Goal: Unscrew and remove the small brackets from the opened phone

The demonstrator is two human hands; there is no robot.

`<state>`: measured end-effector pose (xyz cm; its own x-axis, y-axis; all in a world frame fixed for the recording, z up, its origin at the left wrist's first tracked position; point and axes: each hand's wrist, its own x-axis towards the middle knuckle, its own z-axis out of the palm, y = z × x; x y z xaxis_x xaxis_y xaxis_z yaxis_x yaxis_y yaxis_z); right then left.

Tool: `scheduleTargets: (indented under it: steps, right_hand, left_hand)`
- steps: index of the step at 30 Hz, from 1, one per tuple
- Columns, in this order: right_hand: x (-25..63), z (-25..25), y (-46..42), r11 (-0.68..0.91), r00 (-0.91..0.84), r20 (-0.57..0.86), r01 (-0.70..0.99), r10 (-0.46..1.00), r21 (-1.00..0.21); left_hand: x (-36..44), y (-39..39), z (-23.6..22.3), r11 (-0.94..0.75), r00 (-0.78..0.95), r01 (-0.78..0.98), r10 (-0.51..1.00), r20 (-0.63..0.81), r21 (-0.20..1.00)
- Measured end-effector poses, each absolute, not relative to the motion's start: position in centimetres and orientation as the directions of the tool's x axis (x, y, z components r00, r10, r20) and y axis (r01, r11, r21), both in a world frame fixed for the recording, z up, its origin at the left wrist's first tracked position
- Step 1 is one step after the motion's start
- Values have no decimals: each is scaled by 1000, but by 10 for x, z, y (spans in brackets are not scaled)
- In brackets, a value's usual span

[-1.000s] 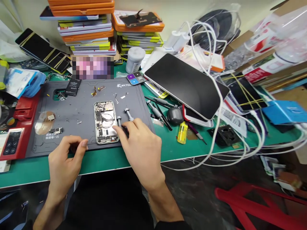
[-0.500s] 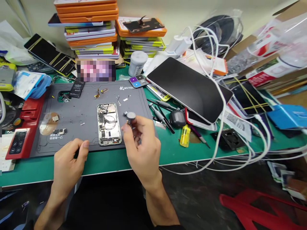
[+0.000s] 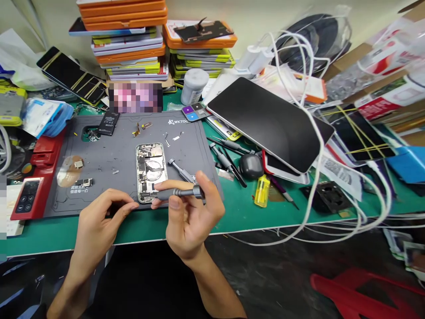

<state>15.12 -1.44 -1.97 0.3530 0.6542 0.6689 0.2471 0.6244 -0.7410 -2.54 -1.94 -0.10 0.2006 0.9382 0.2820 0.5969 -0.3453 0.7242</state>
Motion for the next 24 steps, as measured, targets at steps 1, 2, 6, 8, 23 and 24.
scheduleTargets:
  steps: [1,2,6,8,23,24]
  right_hand:
    - [151,-20,-15,625,340,670,248,659,-740]
    - [151,-21,-16,621,330,664,241,671,-746]
    - [151,-24,-16,617,320,650,210,689,-758]
    - [151,-27,-16,628,322,660,212,678,-749]
    - [152,-28,-18,592,255,649,269,717,-760]
    - [152,-28,-18,590,251,650,279,717,-758]
  left_hand:
    - [-25,-19,0,-357,208,593,934,291,722]
    - [-25,-19,1,-364,210,590,931,299,721]
    - [-25,-19,2,-380,213,597,924,318,706]
    - [-25,-19,2,-385,216,605,922,321,697]
    - [-25,-20,1,-434,260,632,899,351,642]
    - [-25,-20,2,-433,262,631,900,349,644]
